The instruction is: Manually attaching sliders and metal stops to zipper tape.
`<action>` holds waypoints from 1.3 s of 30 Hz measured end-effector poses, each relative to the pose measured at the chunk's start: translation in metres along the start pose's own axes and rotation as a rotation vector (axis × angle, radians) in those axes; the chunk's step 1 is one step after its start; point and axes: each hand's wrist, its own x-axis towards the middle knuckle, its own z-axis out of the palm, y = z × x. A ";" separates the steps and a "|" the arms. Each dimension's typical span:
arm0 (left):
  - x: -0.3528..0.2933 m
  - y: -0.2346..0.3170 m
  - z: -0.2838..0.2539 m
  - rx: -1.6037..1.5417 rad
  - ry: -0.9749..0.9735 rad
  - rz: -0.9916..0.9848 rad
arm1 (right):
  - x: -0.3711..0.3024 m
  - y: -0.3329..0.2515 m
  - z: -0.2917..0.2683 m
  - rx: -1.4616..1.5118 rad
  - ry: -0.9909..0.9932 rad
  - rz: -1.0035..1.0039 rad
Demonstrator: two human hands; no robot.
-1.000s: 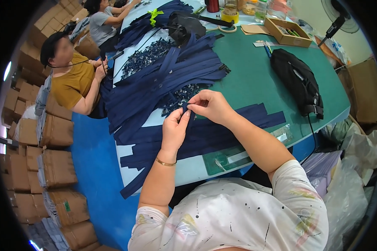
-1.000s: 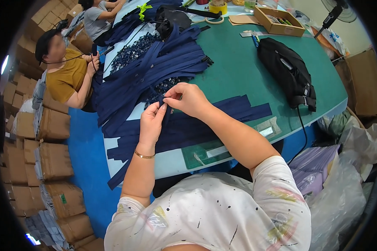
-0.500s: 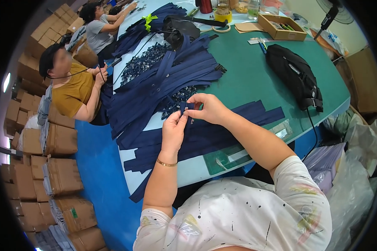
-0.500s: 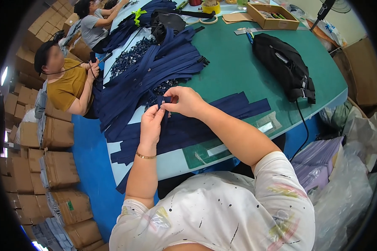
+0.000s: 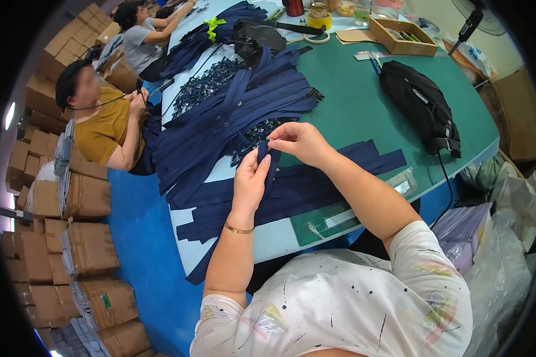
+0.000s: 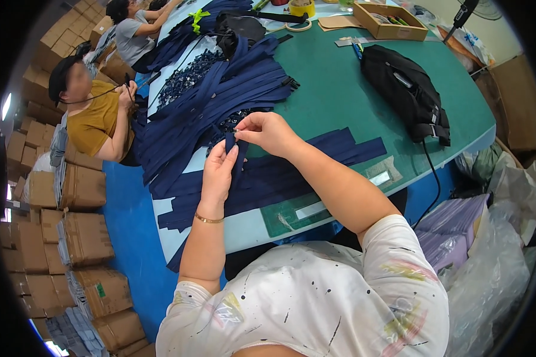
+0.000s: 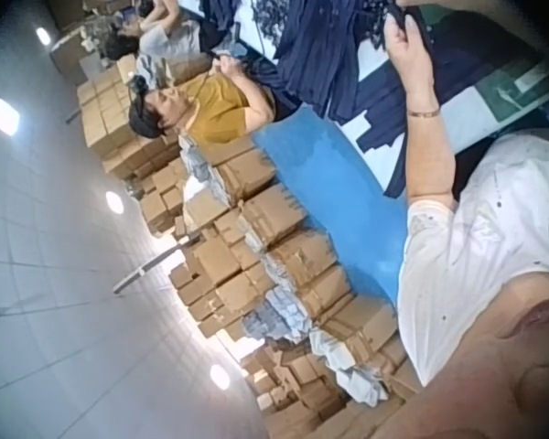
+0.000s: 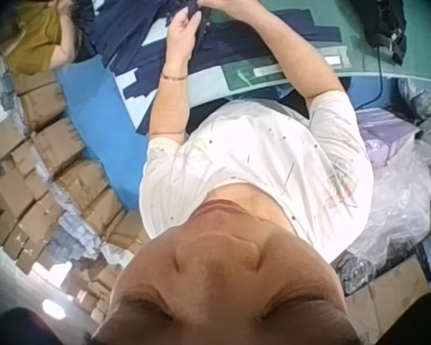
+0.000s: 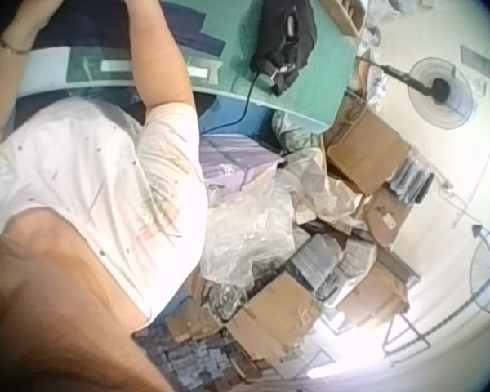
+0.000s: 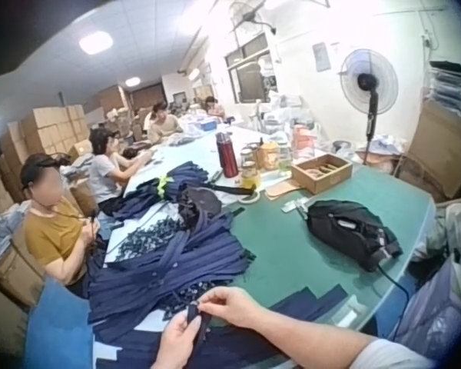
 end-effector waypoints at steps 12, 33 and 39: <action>0.000 -0.005 -0.009 0.513 0.130 0.158 | -0.002 -0.003 -0.003 -0.092 -0.047 0.006; -0.003 0.000 -0.005 0.611 0.169 0.253 | 0.000 -0.002 -0.007 0.022 -0.075 0.114; -0.001 -0.004 -0.006 0.666 0.180 0.304 | -0.002 -0.002 -0.004 -0.100 -0.063 0.043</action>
